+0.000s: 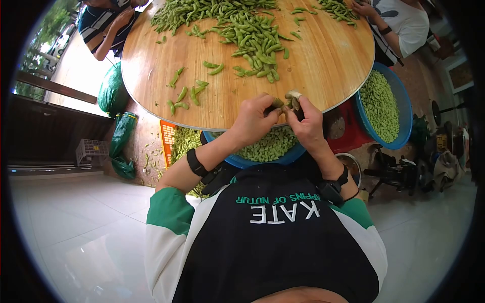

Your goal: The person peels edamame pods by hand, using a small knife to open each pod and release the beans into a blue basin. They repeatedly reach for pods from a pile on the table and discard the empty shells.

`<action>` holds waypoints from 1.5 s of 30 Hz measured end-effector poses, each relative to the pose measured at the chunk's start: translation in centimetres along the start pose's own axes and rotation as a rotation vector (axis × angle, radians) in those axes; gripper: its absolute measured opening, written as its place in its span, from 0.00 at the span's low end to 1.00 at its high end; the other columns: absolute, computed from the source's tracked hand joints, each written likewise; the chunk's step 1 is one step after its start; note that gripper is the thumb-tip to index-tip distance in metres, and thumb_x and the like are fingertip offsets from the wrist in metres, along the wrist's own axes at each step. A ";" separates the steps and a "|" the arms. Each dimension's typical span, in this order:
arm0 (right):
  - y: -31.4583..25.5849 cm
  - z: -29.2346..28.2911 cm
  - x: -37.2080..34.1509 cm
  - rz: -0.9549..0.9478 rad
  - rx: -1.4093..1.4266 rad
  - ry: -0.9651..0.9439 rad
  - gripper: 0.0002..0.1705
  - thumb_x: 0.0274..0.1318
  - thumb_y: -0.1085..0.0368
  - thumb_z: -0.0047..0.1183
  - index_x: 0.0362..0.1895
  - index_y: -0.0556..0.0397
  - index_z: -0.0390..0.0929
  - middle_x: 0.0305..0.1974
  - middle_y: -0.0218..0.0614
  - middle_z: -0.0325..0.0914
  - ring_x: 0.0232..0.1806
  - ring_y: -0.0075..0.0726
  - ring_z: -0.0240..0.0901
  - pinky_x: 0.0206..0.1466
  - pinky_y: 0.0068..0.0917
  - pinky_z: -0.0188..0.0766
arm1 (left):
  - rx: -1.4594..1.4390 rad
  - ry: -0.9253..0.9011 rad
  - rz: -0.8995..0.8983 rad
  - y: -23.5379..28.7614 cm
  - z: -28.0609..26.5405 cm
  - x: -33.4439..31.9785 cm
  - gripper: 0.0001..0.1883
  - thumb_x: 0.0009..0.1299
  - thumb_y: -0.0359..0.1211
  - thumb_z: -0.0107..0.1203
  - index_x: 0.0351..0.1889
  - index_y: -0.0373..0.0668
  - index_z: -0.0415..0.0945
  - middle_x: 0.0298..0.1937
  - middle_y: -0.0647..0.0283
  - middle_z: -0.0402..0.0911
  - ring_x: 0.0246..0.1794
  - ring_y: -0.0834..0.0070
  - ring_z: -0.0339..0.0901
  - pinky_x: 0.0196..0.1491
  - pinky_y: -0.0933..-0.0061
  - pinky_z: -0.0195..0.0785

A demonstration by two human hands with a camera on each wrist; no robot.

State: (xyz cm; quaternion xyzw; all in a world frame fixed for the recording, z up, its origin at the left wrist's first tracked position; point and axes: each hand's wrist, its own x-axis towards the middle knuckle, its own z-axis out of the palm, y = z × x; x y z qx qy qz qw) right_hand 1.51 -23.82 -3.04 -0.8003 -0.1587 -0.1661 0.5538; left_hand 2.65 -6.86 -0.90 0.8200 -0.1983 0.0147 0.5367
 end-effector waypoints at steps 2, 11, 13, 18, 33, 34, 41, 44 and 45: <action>-0.6 0.0 0.0 -0.026 -0.053 -0.017 0.15 0.50 0.73 0.57 0.44 0.60 0.71 0.32 0.45 0.74 0.31 0.44 0.73 0.35 0.31 0.70 | -0.017 0.010 -0.009 -0.4 0.3 -0.3 0.06 0.64 0.26 0.58 0.36 0.33 0.78 0.27 0.63 0.76 0.24 0.83 0.73 0.26 0.80 0.65; 0.0 0.5 -0.5 -0.079 -0.158 -0.086 0.15 0.44 0.75 0.54 0.40 0.60 0.69 0.31 0.50 0.71 0.31 0.59 0.71 0.32 0.41 0.69 | -0.146 0.061 -0.164 0.1 0.8 -1.1 0.06 0.57 0.26 0.56 0.29 0.32 0.74 0.23 0.51 0.74 0.22 0.66 0.72 0.27 0.68 0.65; 0.1 0.9 -1.0 -0.137 -0.217 -0.060 0.16 0.43 0.75 0.54 0.40 0.61 0.69 0.32 0.51 0.71 0.31 0.59 0.71 0.31 0.42 0.69 | -0.185 0.056 -0.210 -0.2 1.2 -1.4 0.06 0.57 0.26 0.54 0.28 0.32 0.73 0.22 0.51 0.74 0.21 0.66 0.72 0.27 0.67 0.64; -0.3 0.9 -1.3 -0.248 -0.244 -0.041 0.17 0.41 0.75 0.54 0.40 0.60 0.68 0.30 0.49 0.69 0.30 0.59 0.71 0.30 0.42 0.69 | -0.109 0.084 -0.165 -0.9 1.9 -1.5 0.05 0.58 0.22 0.46 0.31 0.33 0.72 0.21 0.60 0.75 0.24 0.77 0.72 0.27 0.74 0.66; -1.9 -1.6 -2.0 0.057 -0.092 -0.124 0.10 0.48 0.75 0.53 0.36 0.59 0.69 0.22 0.49 0.71 0.25 0.54 0.73 0.27 0.34 0.68 | 0.074 -0.028 0.263 1.1 0.7 -3.0 0.13 0.57 0.25 0.59 0.39 0.37 0.70 0.40 0.52 0.73 0.34 0.53 0.74 0.34 0.62 0.68; -1.9 -1.5 -1.9 0.098 -0.016 -0.128 0.10 0.48 0.76 0.53 0.36 0.59 0.69 0.22 0.48 0.71 0.23 0.51 0.73 0.27 0.31 0.68 | 0.024 -0.133 0.175 1.0 0.6 -2.9 0.12 0.56 0.24 0.58 0.37 0.36 0.68 0.37 0.51 0.71 0.34 0.51 0.73 0.34 0.60 0.68; -1.7 -0.4 -0.9 0.096 0.011 -0.059 0.09 0.49 0.75 0.54 0.36 0.59 0.69 0.22 0.43 0.72 0.22 0.38 0.73 0.27 0.28 0.67 | 0.039 -0.082 0.187 0.7 0.1 -0.9 0.11 0.53 0.21 0.54 0.34 0.36 0.67 0.34 0.52 0.69 0.34 0.52 0.72 0.33 0.59 0.67; -0.7 0.2 -0.9 0.089 -0.003 -0.041 0.09 0.50 0.75 0.54 0.36 0.59 0.70 0.22 0.41 0.72 0.22 0.34 0.72 0.28 0.26 0.68 | 0.250 0.019 0.373 -2.8 -1.2 0.6 0.10 0.53 0.21 0.52 0.34 0.37 0.68 0.34 0.53 0.68 0.33 0.52 0.71 0.34 0.58 0.66; -0.2 0.4 -1.0 0.144 0.061 -0.073 0.07 0.52 0.76 0.52 0.37 0.59 0.71 0.24 0.35 0.73 0.22 0.25 0.70 0.27 0.21 0.66 | 0.377 0.067 0.380 -4.0 -1.9 1.1 0.10 0.53 0.22 0.51 0.33 0.38 0.68 0.34 0.53 0.68 0.33 0.53 0.70 0.34 0.58 0.66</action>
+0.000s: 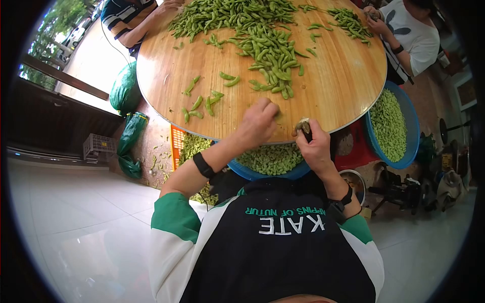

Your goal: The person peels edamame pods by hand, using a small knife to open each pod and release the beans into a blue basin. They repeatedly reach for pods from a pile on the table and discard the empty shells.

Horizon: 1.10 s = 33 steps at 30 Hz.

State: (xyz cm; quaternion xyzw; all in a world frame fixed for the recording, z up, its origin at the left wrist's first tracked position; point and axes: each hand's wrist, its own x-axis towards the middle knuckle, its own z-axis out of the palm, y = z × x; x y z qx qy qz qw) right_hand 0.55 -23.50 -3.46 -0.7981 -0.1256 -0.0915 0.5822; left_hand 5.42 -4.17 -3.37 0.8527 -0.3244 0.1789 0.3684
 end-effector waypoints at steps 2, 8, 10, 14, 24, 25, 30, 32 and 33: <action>0.2 0.1 0.0 0.054 0.063 -0.033 0.05 0.55 0.77 0.50 0.37 0.58 0.71 0.26 0.30 0.75 0.22 0.16 0.67 0.25 0.16 0.64 | 0.133 0.023 0.006 -2.0 -0.7 0.0 0.09 0.54 0.22 0.50 0.33 0.39 0.69 0.34 0.53 0.68 0.32 0.53 0.70 0.35 0.58 0.66; -0.4 -1.0 -0.6 0.073 0.163 -0.297 0.03 0.55 0.76 0.51 0.35 0.59 0.72 0.26 0.32 0.76 0.22 0.18 0.68 0.25 0.18 0.65 | 0.456 -0.053 -0.162 -5.7 -4.7 -2.0 0.08 0.54 0.26 0.52 0.33 0.38 0.71 0.34 0.52 0.68 0.39 0.56 0.68 0.43 0.59 0.65; -0.3 -1.3 -1.1 -0.082 0.035 -0.352 0.08 0.48 0.73 0.57 0.35 0.59 0.74 0.25 0.41 0.73 0.25 0.37 0.73 0.30 0.29 0.68 | 0.838 -0.045 -0.186 -7.5 -7.1 -2.1 0.08 0.54 0.26 0.51 0.32 0.37 0.74 0.37 0.53 0.71 0.42 0.57 0.69 0.46 0.59 0.64; -0.9 -1.0 -1.3 -0.266 -0.003 -0.422 0.08 0.45 0.76 0.59 0.34 0.58 0.76 0.29 0.41 0.76 0.28 0.38 0.72 0.31 0.28 0.65 | 0.666 0.062 -0.071 -6.6 -7.3 0.6 0.07 0.54 0.26 0.53 0.31 0.37 0.77 0.41 0.55 0.75 0.46 0.56 0.70 0.49 0.59 0.63; -2.0 -1.2 -1.6 0.380 0.398 -0.333 0.10 0.64 0.66 0.48 0.45 0.59 0.73 0.27 0.29 0.74 0.17 0.13 0.61 0.19 0.14 0.58 | 0.262 -0.272 -0.203 -8.0 -3.4 5.4 0.07 0.58 0.27 0.53 0.34 0.37 0.76 0.39 0.50 0.73 0.46 0.50 0.68 0.48 0.55 0.63; -1.6 -1.2 -1.6 0.382 0.401 -0.333 0.10 0.64 0.66 0.48 0.45 0.59 0.73 0.27 0.29 0.74 0.17 0.13 0.61 0.19 0.14 0.58 | 0.264 -0.251 -0.176 -8.0 -3.1 4.8 0.07 0.58 0.27 0.53 0.34 0.36 0.75 0.39 0.50 0.73 0.45 0.50 0.68 0.48 0.55 0.63; -0.8 -0.4 -0.5 0.453 0.698 -0.325 0.22 0.69 0.64 0.39 0.63 0.60 0.60 0.32 0.33 0.72 0.20 0.15 0.59 0.20 0.14 0.58 | 0.213 -0.029 -0.127 -8.0 -3.4 3.5 0.08 0.60 0.27 0.55 0.35 0.34 0.71 0.35 0.50 0.74 0.38 0.48 0.71 0.40 0.56 0.66; -1.2 0.1 0.3 0.471 0.728 -0.292 0.22 0.69 0.64 0.39 0.64 0.59 0.59 0.33 0.33 0.71 0.22 0.15 0.59 0.20 0.14 0.58 | 0.030 0.076 -0.269 -7.8 -4.0 3.3 0.06 0.64 0.27 0.55 0.35 0.34 0.72 0.29 0.56 0.76 0.27 0.59 0.74 0.30 0.64 0.67; -1.4 0.4 0.7 0.436 0.749 -0.264 0.22 0.68 0.64 0.40 0.64 0.58 0.59 0.32 0.32 0.71 0.21 0.15 0.59 0.19 0.14 0.59 | 0.032 0.077 -0.270 -6.9 -4.4 3.3 0.06 0.64 0.27 0.55 0.35 0.34 0.72 0.29 0.56 0.76 0.27 0.59 0.74 0.30 0.64 0.67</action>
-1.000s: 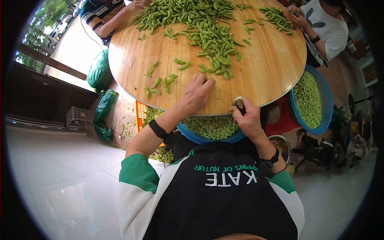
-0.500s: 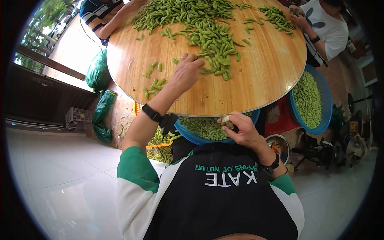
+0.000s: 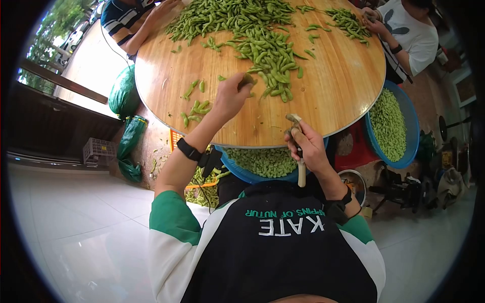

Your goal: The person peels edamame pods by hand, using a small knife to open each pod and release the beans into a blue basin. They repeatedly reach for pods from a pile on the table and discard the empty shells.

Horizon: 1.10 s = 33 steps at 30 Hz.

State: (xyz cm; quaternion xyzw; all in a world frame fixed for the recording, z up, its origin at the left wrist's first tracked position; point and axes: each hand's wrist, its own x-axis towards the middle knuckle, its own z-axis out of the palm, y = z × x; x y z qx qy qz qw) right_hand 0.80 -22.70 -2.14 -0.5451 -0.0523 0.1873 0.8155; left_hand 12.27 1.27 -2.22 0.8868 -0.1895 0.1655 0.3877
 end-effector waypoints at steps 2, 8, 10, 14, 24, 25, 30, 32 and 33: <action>-0.1 0.3 0.6 -0.042 0.022 0.018 0.22 0.68 0.64 0.40 0.64 0.57 0.60 0.31 0.31 0.71 0.20 0.15 0.59 0.19 0.15 0.59 | -0.601 -0.114 -0.354 2.7 -0.5 -0.7 0.04 0.66 0.27 0.54 0.34 0.35 0.73 0.25 0.64 0.76 0.20 0.75 0.71 0.23 0.74 0.62; -0.3 0.9 1.2 -0.068 0.100 -0.055 0.22 0.69 0.64 0.40 0.63 0.57 0.59 0.33 0.32 0.71 0.22 0.17 0.60 0.19 0.15 0.60 | -1.091 -0.281 -0.600 7.3 1.1 -4.1 0.03 0.66 0.26 0.54 0.33 0.36 0.74 0.23 0.68 0.75 0.19 0.85 0.67 0.21 0.84 0.56; -0.3 1.0 0.8 -0.072 0.053 -0.121 0.21 0.69 0.64 0.41 0.63 0.57 0.60 0.33 0.32 0.71 0.22 0.17 0.61 0.19 0.15 0.60 | -1.099 -0.271 -0.618 7.6 1.7 -4.8 0.03 0.67 0.26 0.54 0.33 0.36 0.73 0.24 0.68 0.74 0.19 0.85 0.67 0.21 0.84 0.56; -0.2 0.9 0.7 -0.014 0.203 -0.130 0.21 0.69 0.63 0.40 0.63 0.57 0.62 0.32 0.32 0.71 0.21 0.17 0.60 0.19 0.14 0.58 | -1.108 -0.239 -0.578 8.0 2.2 -5.5 0.04 0.67 0.27 0.54 0.35 0.35 0.74 0.25 0.68 0.75 0.21 0.85 0.68 0.24 0.84 0.58; 0.5 0.5 0.4 -0.032 0.188 -0.142 0.20 0.68 0.65 0.40 0.61 0.57 0.63 0.32 0.32 0.71 0.20 0.17 0.59 0.18 0.14 0.57 | -1.030 -0.189 -0.513 8.4 2.6 -6.1 0.06 0.68 0.28 0.53 0.39 0.34 0.74 0.28 0.68 0.77 0.25 0.86 0.69 0.28 0.84 0.61; 0.6 0.5 0.3 -0.049 0.148 -0.111 0.18 0.68 0.65 0.42 0.59 0.58 0.66 0.30 0.31 0.72 0.19 0.16 0.60 0.17 0.14 0.57 | -1.030 -0.189 -0.516 8.3 2.6 -6.2 0.06 0.68 0.28 0.53 0.39 0.34 0.74 0.28 0.68 0.77 0.25 0.86 0.69 0.28 0.84 0.61; 1.5 1.2 0.2 -0.114 -0.072 0.024 0.16 0.66 0.69 0.43 0.56 0.58 0.70 0.28 0.28 0.72 0.18 0.14 0.60 0.18 0.13 0.55 | -0.746 -0.130 -0.295 7.8 3.4 -6.7 0.05 0.69 0.26 0.51 0.39 0.33 0.73 0.28 0.68 0.76 0.27 0.86 0.69 0.29 0.81 0.64; 1.8 1.5 0.2 -0.171 -0.056 0.088 0.17 0.65 0.71 0.43 0.57 0.57 0.71 0.27 0.27 0.72 0.18 0.13 0.58 0.18 0.13 0.54 | -0.815 -0.149 -0.336 8.0 3.2 -6.6 0.04 0.69 0.26 0.51 0.38 0.34 0.74 0.27 0.68 0.76 0.26 0.86 0.69 0.29 0.81 0.63; 1.5 1.2 0.1 -0.171 -0.055 0.089 0.17 0.65 0.71 0.43 0.57 0.57 0.71 0.27 0.27 0.72 0.18 0.13 0.58 0.18 0.13 0.54 | -0.882 -0.171 -0.375 8.2 3.0 -6.3 0.04 0.69 0.27 0.51 0.36 0.35 0.74 0.27 0.68 0.75 0.25 0.85 0.69 0.28 0.81 0.63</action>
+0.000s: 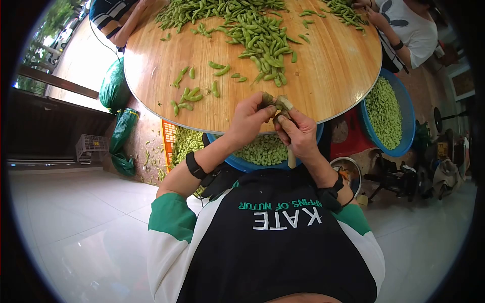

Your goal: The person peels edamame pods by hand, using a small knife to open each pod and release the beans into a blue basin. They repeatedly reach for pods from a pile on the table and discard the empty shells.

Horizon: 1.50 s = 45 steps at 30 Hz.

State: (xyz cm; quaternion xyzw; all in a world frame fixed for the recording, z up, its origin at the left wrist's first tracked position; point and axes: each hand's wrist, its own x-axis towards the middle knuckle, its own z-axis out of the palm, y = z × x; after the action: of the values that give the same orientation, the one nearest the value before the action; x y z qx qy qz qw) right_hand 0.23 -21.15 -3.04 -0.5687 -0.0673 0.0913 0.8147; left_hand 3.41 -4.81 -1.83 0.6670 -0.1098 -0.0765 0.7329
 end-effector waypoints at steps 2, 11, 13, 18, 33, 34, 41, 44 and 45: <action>-0.8 -1.1 0.1 0.089 0.178 -0.197 0.19 0.63 0.73 0.45 0.58 0.57 0.71 0.30 0.28 0.74 0.22 0.15 0.64 0.23 0.14 0.60 | -0.302 -0.082 -0.200 1.0 -0.3 0.4 0.04 0.69 0.27 0.51 0.35 0.36 0.74 0.26 0.69 0.74 0.25 0.85 0.69 0.27 0.81 0.62; 0.0 -1.3 -0.2 -0.255 -0.362 0.029 0.19 0.56 0.74 0.55 0.53 0.59 0.72 0.35 0.31 0.77 0.36 0.19 0.72 0.39 0.20 0.71 | -0.226 -0.144 -0.278 0.3 0.7 -0.1 0.05 0.69 0.28 0.51 0.32 0.38 0.73 0.25 0.69 0.74 0.23 0.85 0.69 0.25 0.84 0.60; 0.7 -1.7 -0.4 -0.227 -0.349 0.051 0.18 0.55 0.74 0.56 0.51 0.59 0.72 0.35 0.31 0.77 0.36 0.18 0.71 0.39 0.19 0.71 | -0.236 -0.140 -0.250 0.3 0.8 -0.5 0.05 0.69 0.28 0.51 0.32 0.38 0.73 0.25 0.69 0.74 0.23 0.85 0.70 0.25 0.84 0.59; 0.5 -2.2 -0.2 -0.240 -0.545 -0.008 0.11 0.55 0.75 0.55 0.44 0.59 0.74 0.28 0.27 0.74 0.30 0.16 0.70 0.33 0.18 0.70 | -0.025 -0.098 -0.297 1.0 -0.4 -1.4 0.04 0.67 0.28 0.54 0.36 0.38 0.76 0.26 0.65 0.78 0.22 0.79 0.72 0.24 0.80 0.62; -0.7 -2.3 -1.5 0.063 -0.367 -0.107 0.16 0.59 0.68 0.53 0.50 0.60 0.73 0.25 0.24 0.70 0.25 0.15 0.64 0.29 0.15 0.61 | 1.219 0.155 0.231 -2.3 -4.3 8.6 0.08 0.58 0.30 0.56 0.31 0.35 0.74 0.39 0.48 0.74 0.47 0.49 0.69 0.52 0.55 0.63; -0.7 -2.5 -1.5 0.063 -0.366 -0.104 0.16 0.59 0.68 0.53 0.50 0.60 0.73 0.25 0.24 0.70 0.25 0.15 0.64 0.29 0.15 0.61 | 1.220 0.152 0.232 -2.6 -4.4 8.6 0.08 0.58 0.30 0.56 0.31 0.35 0.74 0.39 0.48 0.74 0.47 0.49 0.69 0.52 0.55 0.63; -1.4 -1.6 0.3 0.154 0.079 -0.022 0.15 0.65 0.66 0.45 0.52 0.58 0.70 0.26 0.28 0.70 0.20 0.14 0.59 0.20 0.14 0.58 | 0.468 0.139 0.069 0.0 -4.2 5.5 0.05 0.64 0.27 0.56 0.34 0.34 0.75 0.28 0.57 0.80 0.24 0.66 0.75 0.28 0.73 0.68; -0.5 -1.7 1.9 0.117 0.076 -0.079 0.13 0.66 0.65 0.43 0.51 0.58 0.69 0.28 0.29 0.70 0.20 0.15 0.59 0.18 0.14 0.57 | -0.045 0.055 -0.160 0.9 -2.8 3.8 0.04 0.67 0.27 0.55 0.36 0.35 0.76 0.27 0.63 0.80 0.22 0.80 0.74 0.24 0.82 0.65; -0.4 -1.6 2.3 0.122 0.069 -0.146 0.12 0.67 0.65 0.42 0.50 0.58 0.68 0.30 0.30 0.70 0.20 0.16 0.58 0.19 0.14 0.57 | -0.192 0.032 -0.226 1.3 -2.2 3.2 0.04 0.68 0.27 0.55 0.37 0.36 0.76 0.27 0.65 0.79 0.23 0.85 0.73 0.25 0.84 0.64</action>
State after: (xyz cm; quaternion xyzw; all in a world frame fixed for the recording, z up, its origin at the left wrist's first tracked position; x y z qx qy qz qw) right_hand 2.81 -22.20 -3.16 -0.5350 -0.0887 0.1844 0.8197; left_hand 7.03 -3.36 -0.57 0.6031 -0.0147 -0.1581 0.7817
